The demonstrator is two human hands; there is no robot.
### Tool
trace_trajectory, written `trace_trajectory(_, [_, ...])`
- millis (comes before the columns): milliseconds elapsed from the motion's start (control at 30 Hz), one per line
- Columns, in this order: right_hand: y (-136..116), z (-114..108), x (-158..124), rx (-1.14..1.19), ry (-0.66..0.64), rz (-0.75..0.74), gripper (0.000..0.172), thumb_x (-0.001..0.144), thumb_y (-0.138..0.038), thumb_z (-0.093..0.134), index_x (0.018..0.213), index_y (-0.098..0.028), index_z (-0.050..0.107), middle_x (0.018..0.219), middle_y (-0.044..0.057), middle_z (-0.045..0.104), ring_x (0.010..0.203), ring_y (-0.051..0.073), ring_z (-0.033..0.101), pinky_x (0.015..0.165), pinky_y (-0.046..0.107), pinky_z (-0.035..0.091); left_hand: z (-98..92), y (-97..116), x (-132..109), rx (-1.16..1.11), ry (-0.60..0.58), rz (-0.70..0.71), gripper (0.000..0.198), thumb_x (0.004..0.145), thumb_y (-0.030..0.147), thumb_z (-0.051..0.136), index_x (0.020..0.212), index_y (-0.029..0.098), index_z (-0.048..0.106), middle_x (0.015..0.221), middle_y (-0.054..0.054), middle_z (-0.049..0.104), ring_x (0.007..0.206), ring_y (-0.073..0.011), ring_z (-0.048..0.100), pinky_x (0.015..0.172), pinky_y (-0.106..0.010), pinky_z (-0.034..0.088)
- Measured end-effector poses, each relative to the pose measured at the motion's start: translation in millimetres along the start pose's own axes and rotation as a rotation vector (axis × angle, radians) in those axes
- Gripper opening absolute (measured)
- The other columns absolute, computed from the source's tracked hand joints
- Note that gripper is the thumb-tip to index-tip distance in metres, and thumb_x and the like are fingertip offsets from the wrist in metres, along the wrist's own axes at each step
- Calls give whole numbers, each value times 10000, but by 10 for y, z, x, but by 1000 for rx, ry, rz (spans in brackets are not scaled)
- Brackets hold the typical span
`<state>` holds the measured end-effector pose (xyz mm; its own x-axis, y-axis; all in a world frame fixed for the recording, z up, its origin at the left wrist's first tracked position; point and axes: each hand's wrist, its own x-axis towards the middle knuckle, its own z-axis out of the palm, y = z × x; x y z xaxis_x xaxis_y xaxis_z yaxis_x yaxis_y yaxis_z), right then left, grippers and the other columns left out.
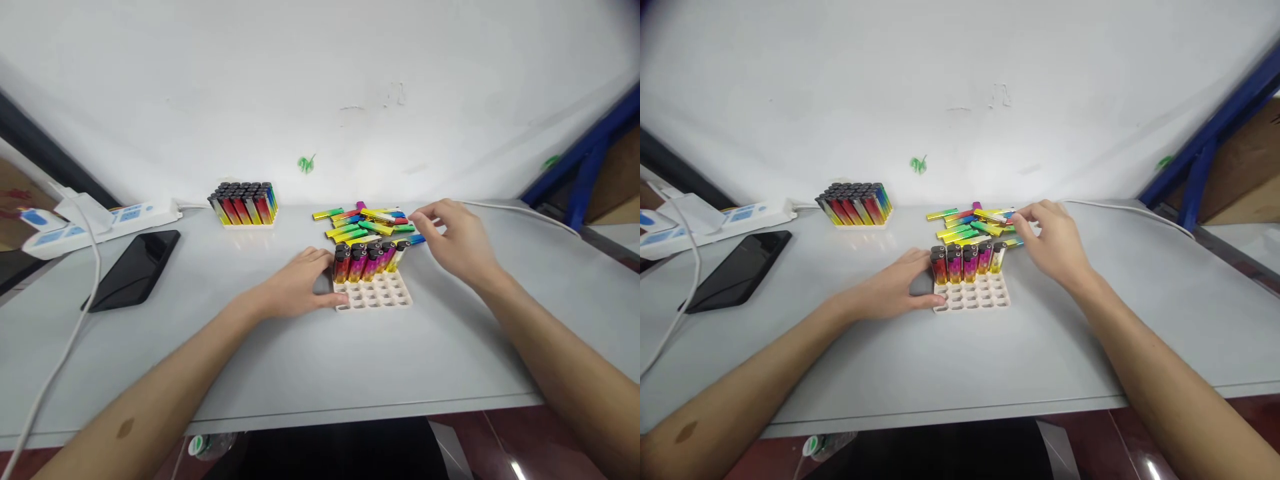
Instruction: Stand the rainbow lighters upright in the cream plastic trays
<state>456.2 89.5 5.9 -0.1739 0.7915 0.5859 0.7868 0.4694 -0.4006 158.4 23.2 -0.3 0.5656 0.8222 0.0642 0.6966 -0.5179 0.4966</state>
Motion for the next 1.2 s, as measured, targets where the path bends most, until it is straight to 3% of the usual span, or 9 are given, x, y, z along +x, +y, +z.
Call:
trace_trajectory(167, [405, 28, 64, -312, -392, 111, 356, 870, -287, 573, 1173, -178, 727, 1117, 161, 679, 1157, 372, 606, 997, 493, 488, -11, 5, -17, 7, 5, 4, 548, 883, 712, 595, 1056, 193, 566, 1152, -115, 622, 1124, -304, 547, 995, -452, 467])
trace_trajectory(300, [479, 45, 73, -371, -508, 132, 426, 853, -283, 569, 1237, -166, 713, 1130, 159, 691, 1178, 358, 612, 1042, 463, 474, -15, 9, -22, 12, 13, 3, 554, 884, 727, 571, 1052, 199, 571, 1137, -109, 631, 1116, -303, 552, 984, -457, 473])
trace_trajectory(467, [469, 20, 105, -327, -491, 163, 365, 850, -328, 579, 1145, -184, 739, 1128, 135, 708, 1105, 321, 653, 969, 425, 510, -5, -7, -15, 15, 7, 13, 581, 872, 747, 579, 1053, 195, 570, 1140, -117, 632, 1120, -306, 553, 991, -458, 469])
trace_trajectory(700, [449, -115, 134, -80, -522, 351, 279, 757, -461, 736, 933, -244, 736, 1012, 49, 768, 990, 295, 706, 816, 373, 526, -10, 3, -19, 16, 5, 7, 542, 887, 715, 590, 1043, 196, 571, 1151, -109, 629, 1127, -303, 547, 1001, -447, 458])
trace_trajectory(800, [420, -175, 139, 131, -454, 394, 317, 762, -508, 769, 930, -245, 715, 1055, 47, 776, 982, 289, 712, 856, 391, 527, -12, 8, -20, 16, 5, 3, 547, 884, 711, 601, 1061, 194, 571, 1154, -108, 627, 1128, -300, 544, 1002, -442, 457])
trace_trajectory(933, [295, -161, 136, 647, -243, 412, 373, 792, -564, 785, 865, -242, 610, 997, 49, 764, 986, 250, 708, 935, 419, 551, -13, 14, -22, 7, 4, 1, 546, 883, 706, 603, 1068, 193, 575, 1163, -111, 630, 1140, -305, 547, 1000, -442, 458])
trace_trajectory(1033, [149, -90, 117, 927, -166, 523, 372, 822, -549, 776, 904, -271, 543, 780, -19, 674, 699, 187, 672, 689, 368, 590, -12, 14, -22, 0, 14, 0, 551, 876, 728, 594, 1049, 205, 571, 1168, -109, 631, 1137, -308, 551, 996, -451, 464])
trace_trajectory(1100, [67, -31, 101, 984, -156, 606, 310, 863, -510, 745, 935, -281, 549, 675, -58, 556, 505, 125, 523, 479, 270, 469, -12, 13, -22, -6, 18, 2, 557, 869, 742, 591, 1034, 211, 570, 1162, -111, 632, 1135, -312, 553, 988, -457, 471])
trace_trajectory(1200, [8, 57, 86, 1007, -183, 703, 240, 943, -493, 621, 950, -253, 599, 641, -55, 450, 433, 85, 332, 377, 226, 263, -14, 13, -21, -4, 19, 4, 560, 863, 758, 581, 1009, 217, 571, 1145, -110, 634, 1125, -317, 557, 981, -470, 477])
